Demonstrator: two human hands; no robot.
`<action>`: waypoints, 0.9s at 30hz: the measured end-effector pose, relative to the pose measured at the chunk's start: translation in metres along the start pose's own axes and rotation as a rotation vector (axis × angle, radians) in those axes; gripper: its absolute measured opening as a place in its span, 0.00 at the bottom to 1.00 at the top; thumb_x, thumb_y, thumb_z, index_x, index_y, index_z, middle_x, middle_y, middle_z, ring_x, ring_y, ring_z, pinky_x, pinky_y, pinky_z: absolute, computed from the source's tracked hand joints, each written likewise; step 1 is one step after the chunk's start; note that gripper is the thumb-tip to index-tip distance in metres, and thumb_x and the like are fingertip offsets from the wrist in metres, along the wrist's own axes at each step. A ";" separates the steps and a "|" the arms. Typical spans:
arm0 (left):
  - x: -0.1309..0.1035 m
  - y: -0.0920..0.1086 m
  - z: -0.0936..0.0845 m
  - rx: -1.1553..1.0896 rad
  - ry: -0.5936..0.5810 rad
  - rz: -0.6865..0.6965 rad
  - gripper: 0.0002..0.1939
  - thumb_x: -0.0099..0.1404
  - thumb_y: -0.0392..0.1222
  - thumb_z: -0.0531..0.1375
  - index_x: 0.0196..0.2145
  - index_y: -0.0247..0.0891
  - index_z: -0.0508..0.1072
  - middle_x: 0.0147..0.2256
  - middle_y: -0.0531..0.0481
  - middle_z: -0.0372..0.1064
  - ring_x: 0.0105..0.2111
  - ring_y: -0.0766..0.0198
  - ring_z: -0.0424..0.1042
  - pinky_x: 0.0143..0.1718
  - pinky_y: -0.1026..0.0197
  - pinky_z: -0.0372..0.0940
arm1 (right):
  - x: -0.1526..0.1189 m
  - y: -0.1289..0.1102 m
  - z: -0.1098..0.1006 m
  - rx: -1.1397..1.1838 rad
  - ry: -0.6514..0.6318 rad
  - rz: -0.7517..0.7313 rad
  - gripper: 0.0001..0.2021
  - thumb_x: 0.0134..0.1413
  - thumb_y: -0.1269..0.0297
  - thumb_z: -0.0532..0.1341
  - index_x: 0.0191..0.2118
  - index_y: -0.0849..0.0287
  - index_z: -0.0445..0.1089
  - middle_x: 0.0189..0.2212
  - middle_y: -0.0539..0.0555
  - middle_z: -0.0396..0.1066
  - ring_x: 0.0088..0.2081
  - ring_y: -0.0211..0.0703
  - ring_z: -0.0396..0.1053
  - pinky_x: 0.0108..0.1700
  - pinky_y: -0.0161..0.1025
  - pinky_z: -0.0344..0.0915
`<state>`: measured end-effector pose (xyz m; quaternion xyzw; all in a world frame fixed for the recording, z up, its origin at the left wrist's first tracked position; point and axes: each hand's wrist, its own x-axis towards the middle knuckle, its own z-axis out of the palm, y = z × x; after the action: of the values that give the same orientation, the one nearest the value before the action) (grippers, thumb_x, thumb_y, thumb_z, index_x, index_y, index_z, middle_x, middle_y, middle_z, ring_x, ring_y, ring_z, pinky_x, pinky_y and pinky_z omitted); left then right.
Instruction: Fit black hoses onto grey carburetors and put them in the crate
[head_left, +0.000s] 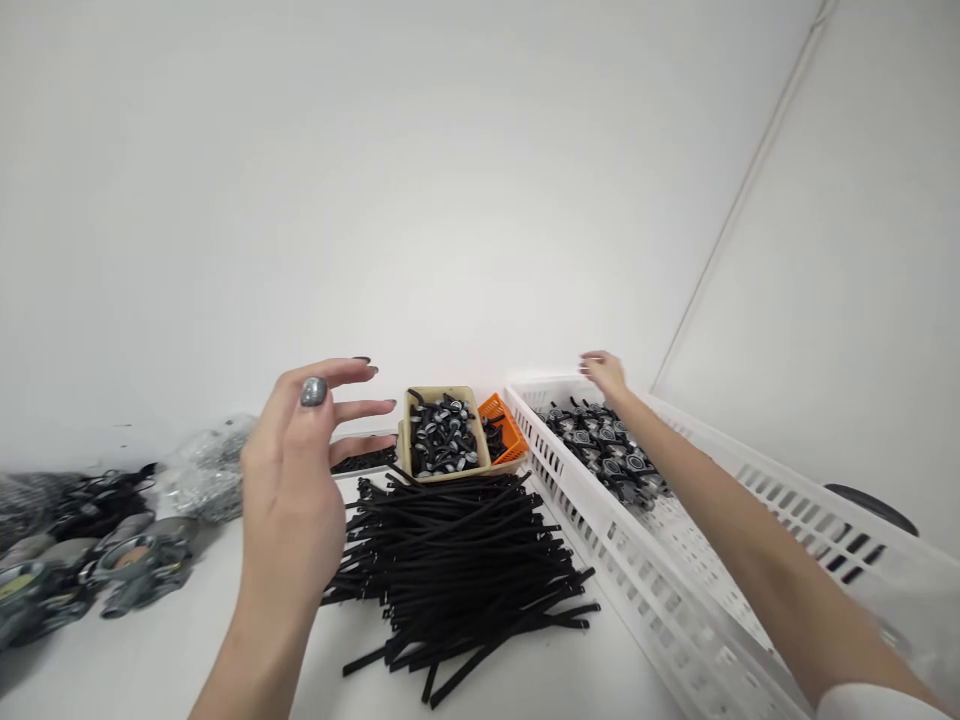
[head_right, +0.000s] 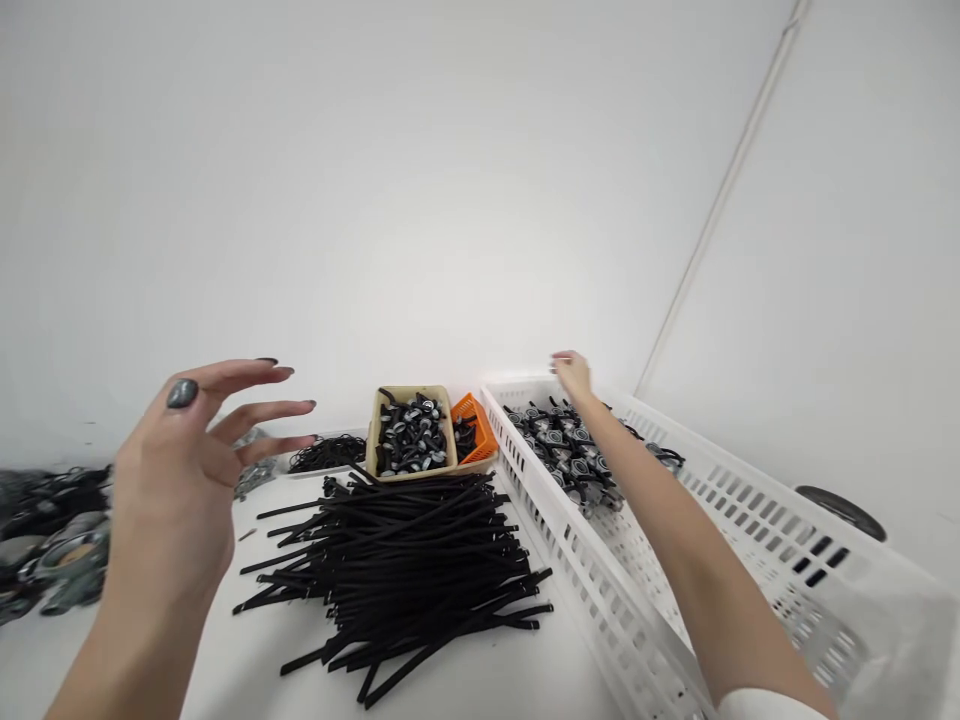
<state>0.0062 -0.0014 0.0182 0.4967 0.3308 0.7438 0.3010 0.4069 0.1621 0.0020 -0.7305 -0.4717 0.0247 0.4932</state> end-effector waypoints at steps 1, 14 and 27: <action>-0.001 0.002 0.000 -0.006 0.003 0.006 0.16 0.68 0.58 0.56 0.39 0.45 0.76 0.46 0.48 0.72 0.37 0.56 0.77 0.27 0.57 0.75 | -0.010 -0.019 0.024 -0.003 -0.151 -0.072 0.13 0.67 0.60 0.62 0.51 0.62 0.72 0.47 0.56 0.75 0.43 0.45 0.76 0.46 0.48 0.75; -0.008 0.011 -0.019 0.017 -0.057 0.161 0.15 0.70 0.55 0.55 0.40 0.44 0.74 0.45 0.46 0.72 0.38 0.58 0.76 0.29 0.60 0.75 | -0.157 -0.101 0.204 0.083 -0.558 -0.356 0.12 0.65 0.60 0.63 0.49 0.61 0.73 0.49 0.57 0.74 0.49 0.49 0.73 0.53 0.53 0.71; 0.061 -0.048 -0.090 1.107 -0.147 -0.222 0.26 0.72 0.59 0.53 0.59 0.42 0.65 0.56 0.41 0.69 0.50 0.52 0.73 0.50 0.50 0.70 | -0.168 -0.095 0.102 1.083 -0.307 0.081 0.24 0.46 0.57 0.66 0.51 0.57 0.73 0.32 0.49 0.75 0.34 0.40 0.75 0.42 0.39 0.75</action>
<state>-0.0929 0.0574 -0.0123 0.5931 0.6998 0.3869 0.0943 0.1997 0.1202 -0.0521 -0.3786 -0.4295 0.3882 0.7222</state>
